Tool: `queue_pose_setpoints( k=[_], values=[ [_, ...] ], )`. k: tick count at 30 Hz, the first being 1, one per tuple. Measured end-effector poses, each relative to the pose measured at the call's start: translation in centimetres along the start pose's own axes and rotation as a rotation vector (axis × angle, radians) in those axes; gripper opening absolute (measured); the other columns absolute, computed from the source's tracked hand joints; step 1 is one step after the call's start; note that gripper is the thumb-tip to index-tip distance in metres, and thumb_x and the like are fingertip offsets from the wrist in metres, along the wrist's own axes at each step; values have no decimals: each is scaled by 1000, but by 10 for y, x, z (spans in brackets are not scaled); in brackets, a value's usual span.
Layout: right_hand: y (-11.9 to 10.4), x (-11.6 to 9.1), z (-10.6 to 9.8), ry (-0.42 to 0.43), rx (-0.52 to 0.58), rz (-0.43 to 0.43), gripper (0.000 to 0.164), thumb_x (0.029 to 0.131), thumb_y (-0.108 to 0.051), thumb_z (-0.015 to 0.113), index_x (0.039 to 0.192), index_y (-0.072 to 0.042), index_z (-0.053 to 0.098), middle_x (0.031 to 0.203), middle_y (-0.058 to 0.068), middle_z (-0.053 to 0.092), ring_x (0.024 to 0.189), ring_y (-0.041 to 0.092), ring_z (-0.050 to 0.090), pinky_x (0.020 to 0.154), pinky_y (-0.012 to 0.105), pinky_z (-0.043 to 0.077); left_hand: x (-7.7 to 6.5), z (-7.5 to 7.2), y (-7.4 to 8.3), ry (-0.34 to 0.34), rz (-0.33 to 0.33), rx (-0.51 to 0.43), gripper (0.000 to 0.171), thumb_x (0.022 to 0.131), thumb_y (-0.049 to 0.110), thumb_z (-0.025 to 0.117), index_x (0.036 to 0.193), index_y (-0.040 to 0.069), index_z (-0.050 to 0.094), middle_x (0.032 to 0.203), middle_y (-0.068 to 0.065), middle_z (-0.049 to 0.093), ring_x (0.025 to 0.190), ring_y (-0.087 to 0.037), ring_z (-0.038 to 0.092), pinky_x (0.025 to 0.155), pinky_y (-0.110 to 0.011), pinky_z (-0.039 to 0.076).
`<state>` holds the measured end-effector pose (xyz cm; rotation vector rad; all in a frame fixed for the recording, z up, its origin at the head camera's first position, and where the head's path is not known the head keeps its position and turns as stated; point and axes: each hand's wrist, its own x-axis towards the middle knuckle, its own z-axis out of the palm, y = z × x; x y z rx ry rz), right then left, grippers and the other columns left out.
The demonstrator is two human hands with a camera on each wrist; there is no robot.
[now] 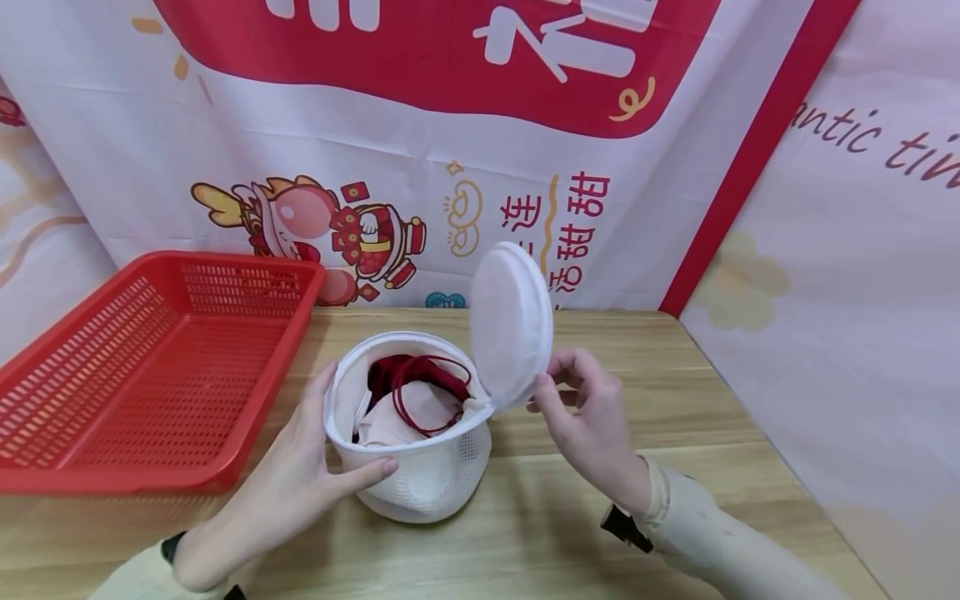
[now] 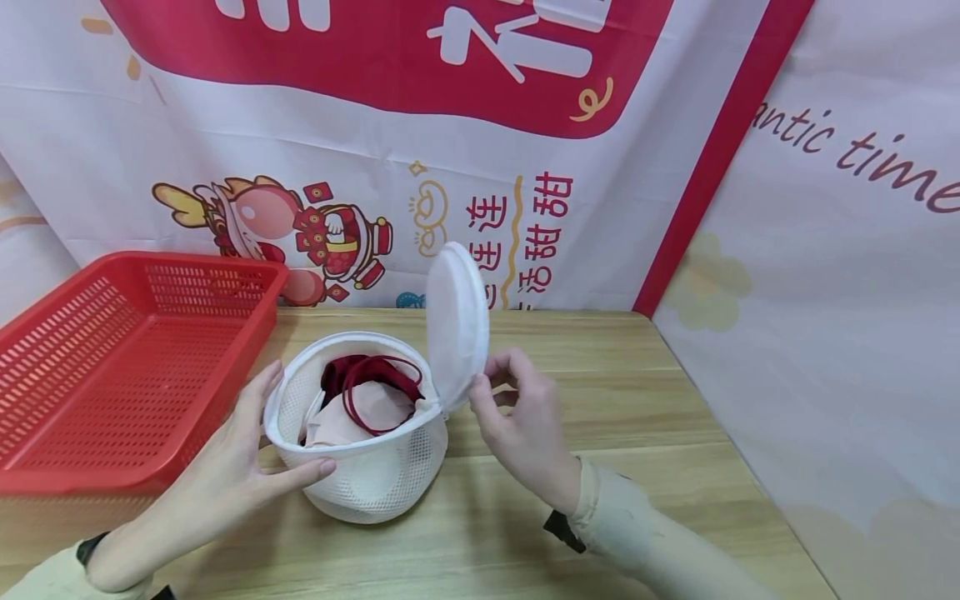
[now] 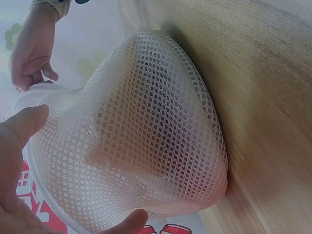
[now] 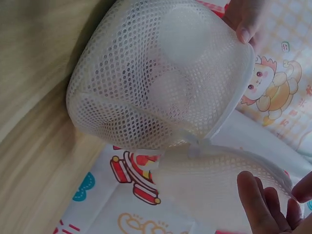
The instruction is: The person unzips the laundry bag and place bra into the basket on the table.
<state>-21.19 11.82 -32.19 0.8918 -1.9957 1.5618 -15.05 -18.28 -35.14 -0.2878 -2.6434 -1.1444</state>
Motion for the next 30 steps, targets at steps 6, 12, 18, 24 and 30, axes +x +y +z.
queue_pose_setpoints(
  k=[6, 12, 18, 24, 30],
  values=[
    [2, -2, -8, -25, 161, 191, 5, 92, 11, 55, 97, 10, 56, 85, 21, 64, 67, 28, 67, 56, 42, 58, -1, -1, 0, -4, -3, 10, 124, 71, 58, 82, 157, 13, 5, 151, -18, 32, 133, -37, 38, 102, -62, 33],
    [6, -2, -16, 30, 360, 544, 14, 96, 3, 52, 105, 14, 52, 92, 28, 62, 76, 33, 68, 68, 48, 58, -1, -1, 0, -10, -8, 13, 124, 71, 58, 81, 157, 14, 4, 151, -17, 32, 133, -38, 37, 102, -62, 33],
    [9, -4, -21, 50, 475, 702, 24, 94, 4, 44, 113, 17, 50, 111, 26, 62, 100, 37, 66, 84, 50, 54, -1, 0, -1, 1, 7, 12, 124, 71, 56, 83, 158, 15, 4, 153, -17, 30, 134, -37, 36, 102, -62, 33],
    [13, -8, -29, -9, 667, 798, 64, 83, 8, 37, 145, 12, 19, 143, 29, 39, 118, 30, 57, 102, 48, 42, -1, 1, -1, 4, 12, 11, 123, 71, 55, 83, 158, 15, 5, 152, -16, 30, 133, -37, 37, 102, -62, 33],
    [20, -13, -36, 20, 781, 863, 92, 72, 11, 35, 152, -5, -6, 150, 21, 25, 120, 25, 52, 97, 31, 44, -1, 1, -1, -4, 4, 14, 124, 71, 57, 82, 158, 15, 4, 152, -16, 31, 133, -37, 37, 102, -62, 34]
  ],
)
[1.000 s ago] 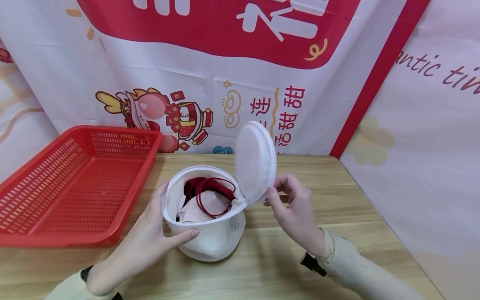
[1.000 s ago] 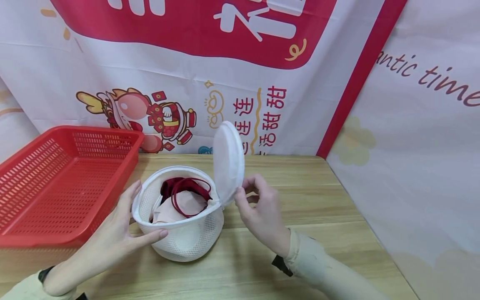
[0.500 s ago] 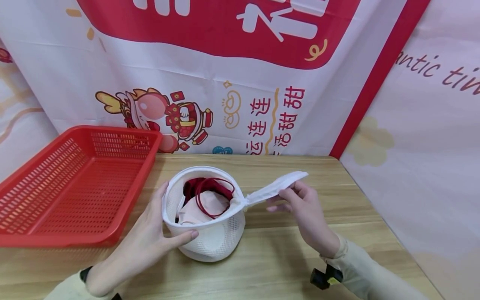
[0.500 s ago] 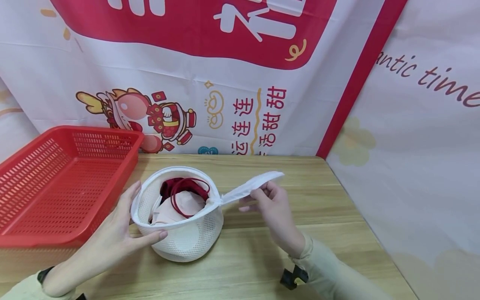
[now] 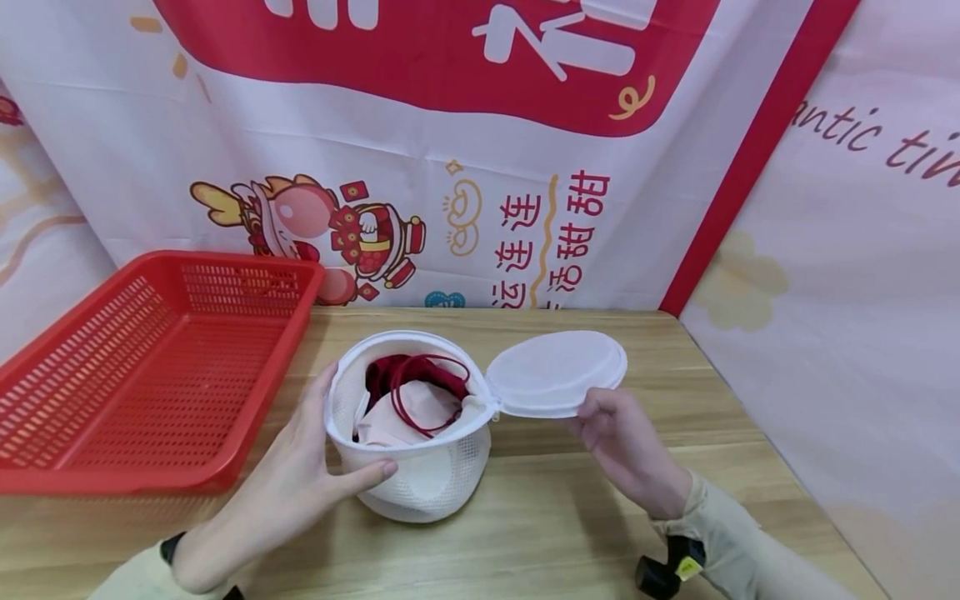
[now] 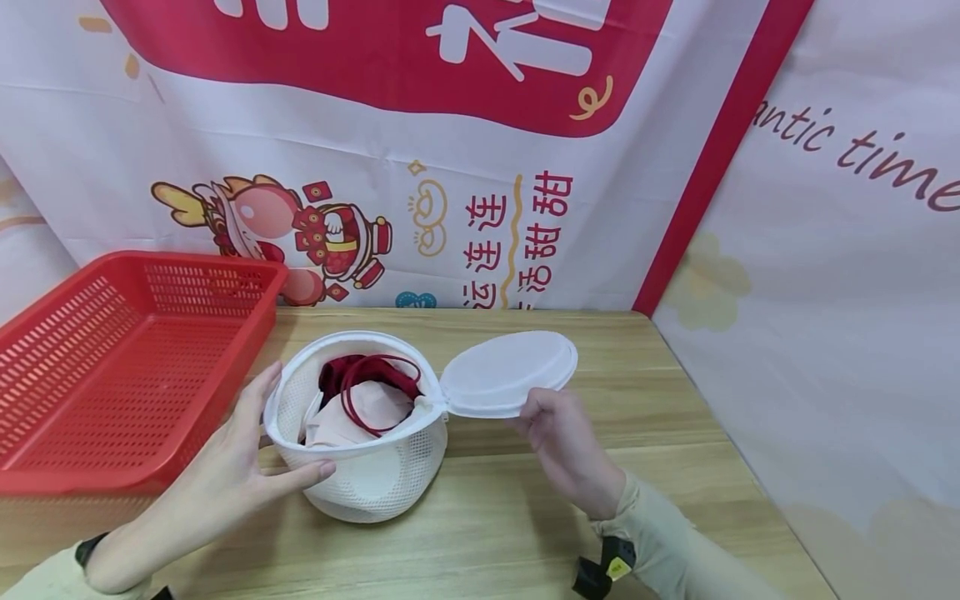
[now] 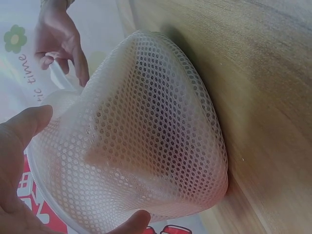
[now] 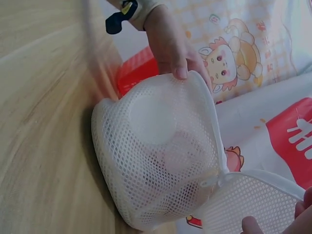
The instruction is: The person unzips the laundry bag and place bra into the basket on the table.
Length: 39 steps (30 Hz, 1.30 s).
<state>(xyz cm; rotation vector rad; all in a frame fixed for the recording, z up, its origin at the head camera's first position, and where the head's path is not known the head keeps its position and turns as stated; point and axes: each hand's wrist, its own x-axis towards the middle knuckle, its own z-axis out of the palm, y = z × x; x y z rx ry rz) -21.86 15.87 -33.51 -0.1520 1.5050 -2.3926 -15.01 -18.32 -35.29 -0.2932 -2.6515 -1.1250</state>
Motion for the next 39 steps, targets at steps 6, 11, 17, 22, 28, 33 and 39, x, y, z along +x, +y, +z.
queue_pose_setpoints(
  k=[6, 11, 17, 22, 28, 33, 39],
  values=[
    [1, 2, -4, -14, 153, 7, 97, 73, 12, 34, 155, -16, -9, 154, 16, 19, 132, 30, 42, 107, 39, 36, 0, -1, 1, -8, -16, 17, 124, 71, 60, 80, 157, 14, 5, 151, -18, 32, 132, -38, 39, 101, -62, 35],
    [2, 3, -6, -30, 186, 14, 91, 77, 10, 34, 155, -15, -5, 153, 19, 20, 134, 35, 39, 108, 44, 35, 0, -1, 2, -22, -39, 30, 123, 71, 63, 79, 157, 14, 6, 152, -18, 31, 132, -40, 39, 101, -64, 34],
    [7, 4, -8, -22, 202, 22, 78, 80, 8, 31, 152, -6, 5, 151, 23, 25, 130, 35, 44, 107, 47, 36, 0, -2, 3, -32, -48, 43, 123, 70, 65, 77, 157, 11, 8, 153, -18, 30, 132, -41, 38, 101, -65, 34],
    [10, 4, -7, 27, 212, 60, 59, 86, 6, 30, 144, 1, 20, 140, 26, 41, 124, 39, 50, 107, 51, 35, 0, -2, 4, -29, -44, 45, 124, 70, 66, 78, 157, 11, 9, 153, -19, 31, 132, -41, 39, 101, -64, 35],
    [12, 2, -5, 94, 214, 134, 22, 96, -3, 35, 117, 1, 39, 123, 24, 55, 123, 42, 50, 104, 51, 39, 1, -2, 5, -37, -48, 42, 124, 70, 65, 78, 157, 11, 8, 153, -19, 30, 132, -41, 38, 101, -64, 34],
    [13, 1, -2, 99, 188, 167, 21, 101, -10, 37, 120, -2, 39, 117, 22, 55, 118, 39, 53, 103, 49, 41, 1, -2, 6, -38, -49, 47, 125, 69, 67, 77, 157, 11, 8, 153, -19, 29, 133, -41, 37, 101, -64, 34],
    [16, -2, 2, 124, 134, 223, 21, 102, -14, 35, 118, -1, 40, 107, 16, 56, 102, 30, 59, 101, 42, 44, 1, -2, 6, -33, -44, 51, 125, 69, 66, 78, 157, 10, 8, 153, -20, 29, 133, -42, 37, 101, -64, 34]
  ],
)
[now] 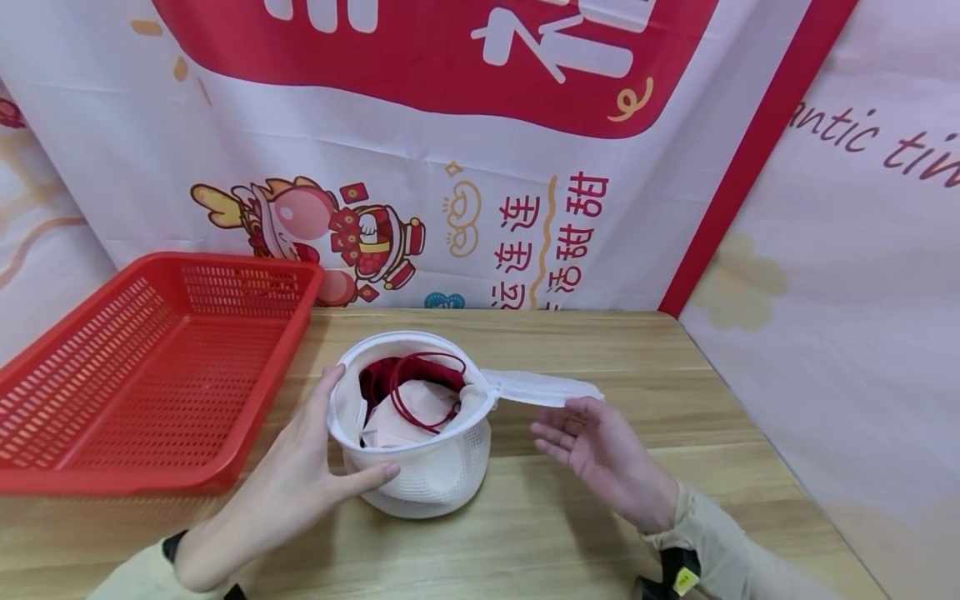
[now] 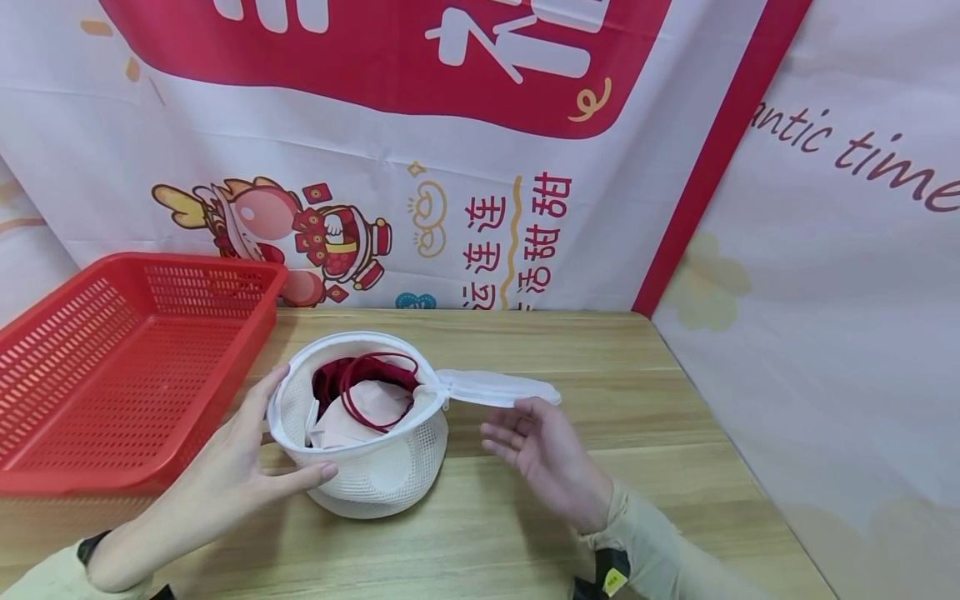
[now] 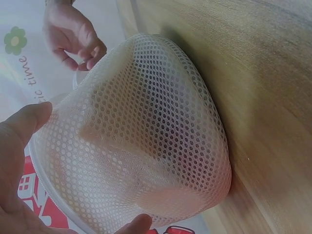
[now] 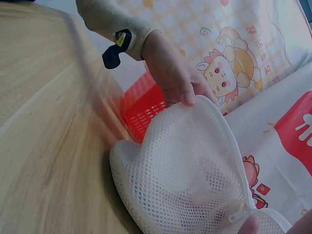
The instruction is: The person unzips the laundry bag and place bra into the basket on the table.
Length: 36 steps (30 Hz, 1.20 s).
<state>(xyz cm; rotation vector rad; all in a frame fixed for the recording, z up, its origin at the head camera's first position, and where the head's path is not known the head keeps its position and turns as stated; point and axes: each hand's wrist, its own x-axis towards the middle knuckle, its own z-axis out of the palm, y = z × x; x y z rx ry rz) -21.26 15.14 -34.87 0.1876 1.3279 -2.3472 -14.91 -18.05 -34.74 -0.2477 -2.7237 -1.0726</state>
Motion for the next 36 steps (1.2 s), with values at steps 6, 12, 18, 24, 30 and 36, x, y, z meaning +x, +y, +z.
queue_pose_setpoints(
  k=[6, 12, 18, 24, 30, 36],
  values=[
    [13, -5, 3, 87, -99, 11, 22, 99, -14, 39, 116, -1, 41, 103, 13, 56, 95, 25, 57, 90, 36, 47, 0, 0, 0, -1, 7, 1, 126, 69, 66, 78, 157, 10, 8, 153, -20, 29, 133, -42, 37, 101, -64, 34],
    [33, -10, 2, 79, -152, 90, 20, 100, -16, 41, 115, -3, 39, 96, 9, 59, 87, 21, 58, 85, 34, 48, 0, -1, 0, 1, 12, 4, 126, 68, 67, 78, 157, 10, 8, 153, -20, 29, 132, -42, 38, 101, -64, 34],
    [41, -10, 2, 60, -159, 121, 19, 100, -18, 45, 111, -5, 39, 90, 6, 60, 81, 18, 57, 77, 29, 48, 0, -1, 1, -3, 4, 3, 126, 68, 67, 78, 157, 11, 8, 153, -20, 29, 132, -42, 38, 101, -65, 34],
    [38, -8, 6, -37, -127, 149, 11, 100, -20, 43, 99, -9, 43, 88, 5, 58, 79, 17, 55, 73, 28, 47, 0, 0, 2, -2, 1, 5, 126, 68, 67, 78, 157, 11, 9, 153, -21, 30, 132, -42, 38, 100, -65, 34],
    [33, -5, 13, -131, -147, 152, 21, 100, -29, 46, 99, -9, 53, 92, 7, 61, 79, 18, 58, 73, 29, 48, 1, 0, 2, 2, 15, 4, 125, 68, 67, 78, 156, 10, 11, 152, -20, 30, 131, -41, 39, 100, -64, 35],
    [37, 1, 35, -237, -316, 135, 34, 98, -37, 52, 109, -5, 53, 96, 11, 65, 80, 21, 63, 71, 32, 51, 1, 0, 2, 1, 24, 5, 124, 68, 67, 78, 156, 9, 12, 151, -20, 32, 130, -41, 40, 100, -64, 36]
  ],
)
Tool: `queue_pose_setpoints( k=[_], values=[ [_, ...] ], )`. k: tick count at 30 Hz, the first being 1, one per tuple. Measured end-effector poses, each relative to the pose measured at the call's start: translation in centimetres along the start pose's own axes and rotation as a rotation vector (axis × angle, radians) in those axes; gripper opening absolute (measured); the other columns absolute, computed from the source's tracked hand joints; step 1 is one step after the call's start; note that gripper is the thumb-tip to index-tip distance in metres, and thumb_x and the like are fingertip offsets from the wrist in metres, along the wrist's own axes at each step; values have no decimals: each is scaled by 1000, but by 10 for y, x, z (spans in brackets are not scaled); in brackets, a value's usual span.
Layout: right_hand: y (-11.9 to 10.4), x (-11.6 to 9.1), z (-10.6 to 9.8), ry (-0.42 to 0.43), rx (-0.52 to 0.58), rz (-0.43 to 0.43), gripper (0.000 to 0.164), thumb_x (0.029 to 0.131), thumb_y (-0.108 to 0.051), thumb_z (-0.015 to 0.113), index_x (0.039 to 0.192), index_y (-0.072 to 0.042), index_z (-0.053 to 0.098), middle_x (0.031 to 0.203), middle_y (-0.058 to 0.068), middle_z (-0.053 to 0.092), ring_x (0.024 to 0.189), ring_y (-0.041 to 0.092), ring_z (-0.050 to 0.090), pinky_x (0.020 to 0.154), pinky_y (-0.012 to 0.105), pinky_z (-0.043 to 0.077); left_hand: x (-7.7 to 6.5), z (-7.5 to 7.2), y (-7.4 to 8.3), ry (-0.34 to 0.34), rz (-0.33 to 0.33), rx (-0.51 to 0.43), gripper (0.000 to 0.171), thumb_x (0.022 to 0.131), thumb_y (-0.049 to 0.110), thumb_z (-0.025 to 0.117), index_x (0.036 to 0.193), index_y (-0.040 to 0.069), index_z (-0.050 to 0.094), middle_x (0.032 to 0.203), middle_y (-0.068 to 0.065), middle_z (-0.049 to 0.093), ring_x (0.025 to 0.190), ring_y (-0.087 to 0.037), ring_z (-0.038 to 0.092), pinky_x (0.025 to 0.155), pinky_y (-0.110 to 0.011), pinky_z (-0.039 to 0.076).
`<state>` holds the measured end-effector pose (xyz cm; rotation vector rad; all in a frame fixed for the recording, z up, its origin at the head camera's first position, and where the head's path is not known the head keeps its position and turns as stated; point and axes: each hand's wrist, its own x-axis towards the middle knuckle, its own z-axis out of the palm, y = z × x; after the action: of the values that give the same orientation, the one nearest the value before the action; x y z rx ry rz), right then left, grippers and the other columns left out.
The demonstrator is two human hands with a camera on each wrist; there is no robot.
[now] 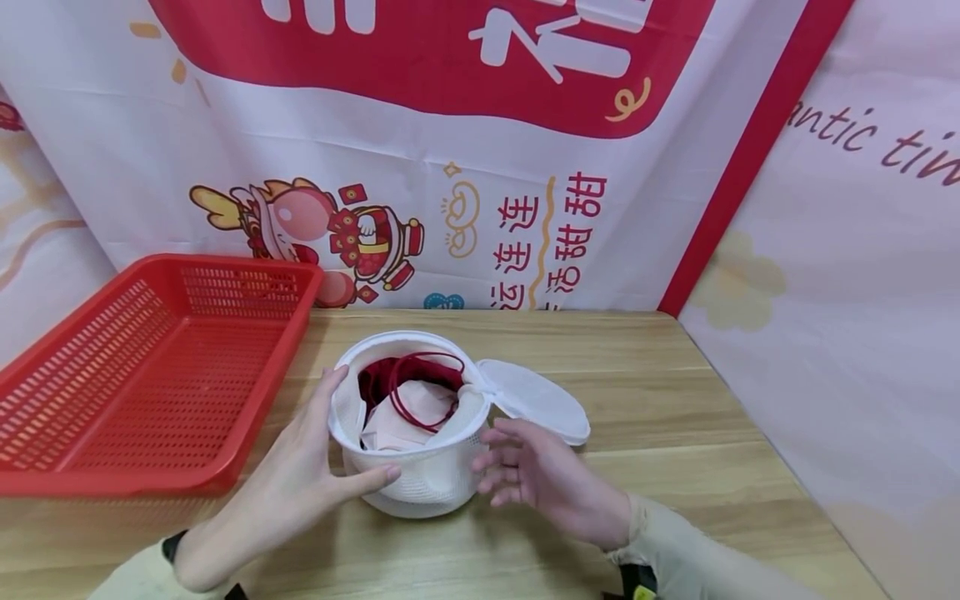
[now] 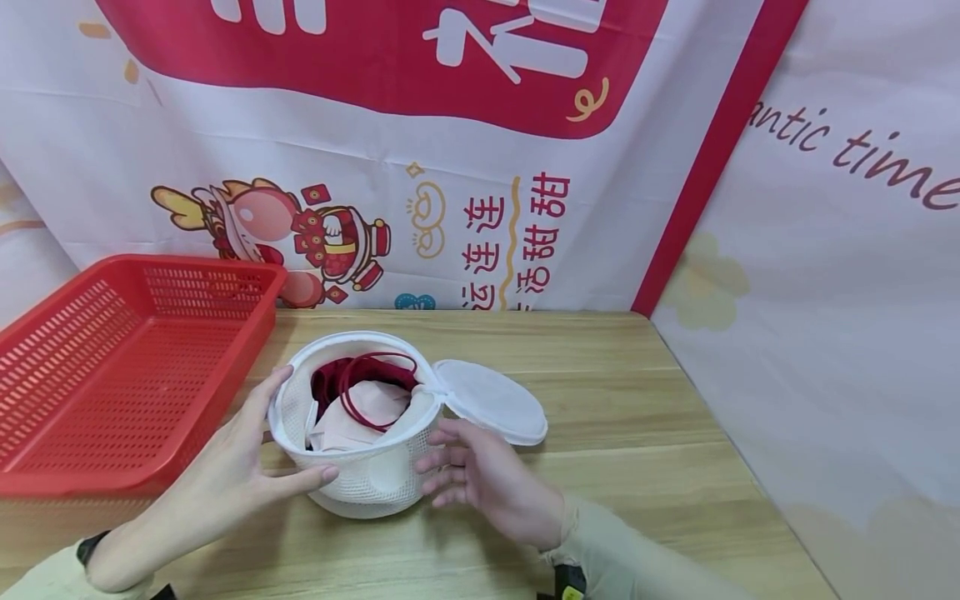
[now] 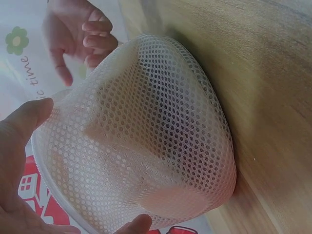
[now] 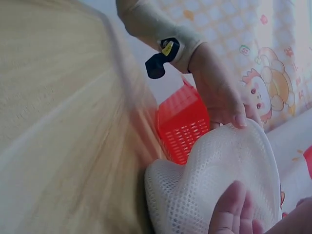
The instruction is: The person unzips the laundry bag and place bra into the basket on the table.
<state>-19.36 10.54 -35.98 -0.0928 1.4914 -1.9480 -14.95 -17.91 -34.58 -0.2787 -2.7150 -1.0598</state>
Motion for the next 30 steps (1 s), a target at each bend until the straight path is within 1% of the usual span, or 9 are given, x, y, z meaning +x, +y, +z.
queue_pose_setpoints(
  k=[3, 6, 11, 15, 20, 23, 25, 28, 30],
  values=[
    [-3, 5, 11, -26, -64, -43, 33, 98, -33, 52, 107, -1, 54, 91, 11, 66, 76, 21, 63, 67, 32, 53, 0, 0, 0, 0, 3, 4, 123, 68, 67, 78, 155, 9, 13, 151, -20, 32, 129, -40, 41, 99, -63, 37],
    [-5, 9, 18, -25, -112, -92, 32, 99, -29, 53, 104, 3, 57, 85, 11, 66, 71, 20, 64, 62, 32, 54, -1, -1, 0, -1, 8, 9, 123, 68, 67, 78, 155, 8, 14, 151, -20, 33, 129, -40, 42, 98, -63, 38],
    [-6, 15, 21, 23, -145, -116, 30, 99, -25, 54, 95, 4, 59, 75, 9, 64, 65, 17, 62, 57, 30, 54, -1, -3, 0, -13, 24, 7, 122, 68, 68, 77, 155, 9, 16, 152, -20, 30, 131, -39, 39, 100, -64, 36],
    [-5, 20, 19, 72, -160, -122, 22, 97, -20, 57, 88, 1, 59, 70, 7, 62, 62, 16, 61, 56, 28, 52, -2, -6, 1, -27, 22, 20, 119, 69, 69, 76, 156, 12, 17, 153, -19, 29, 134, -39, 33, 98, -67, 35],
    [-4, 23, 17, 97, -173, -142, 17, 94, -17, 60, 85, -3, 59, 68, 6, 60, 62, 16, 59, 56, 27, 51, 0, -14, 7, -63, -20, 35, 105, 80, 65, 69, 156, 13, 19, 155, -20, 24, 139, -40, 24, 98, -71, 31],
    [-4, 23, 18, 97, -176, -145, 18, 94, -17, 61, 84, -3, 58, 68, 5, 59, 62, 16, 59, 56, 27, 51, 5, -19, 10, -76, -13, 46, 92, 88, 60, 64, 154, 11, 25, 155, -22, 22, 140, -41, 21, 100, -71, 28],
    [-4, 23, 18, 98, -179, -141, 17, 94, -17, 61, 84, -3, 58, 68, 5, 59, 62, 15, 59, 56, 27, 50, 11, -22, 12, -74, 26, 61, 83, 91, 57, 61, 152, 9, 31, 155, -23, 23, 140, -41, 21, 102, -69, 26],
    [-4, 23, 18, 106, -178, -139, 17, 94, -17, 61, 84, -4, 58, 68, 5, 59, 62, 15, 60, 56, 26, 50, 23, -27, 13, -59, 139, 95, 68, 94, 48, 62, 147, 9, 43, 152, -20, 34, 139, -38, 27, 105, -65, 27],
    [-3, 23, 18, 111, -175, -142, 17, 94, -17, 61, 83, -4, 58, 67, 5, 58, 62, 16, 60, 57, 26, 50, 33, -30, 15, -52, 231, 149, 59, 94, 41, 65, 141, 8, 53, 146, -18, 44, 135, -37, 35, 105, -61, 31]
  ],
)
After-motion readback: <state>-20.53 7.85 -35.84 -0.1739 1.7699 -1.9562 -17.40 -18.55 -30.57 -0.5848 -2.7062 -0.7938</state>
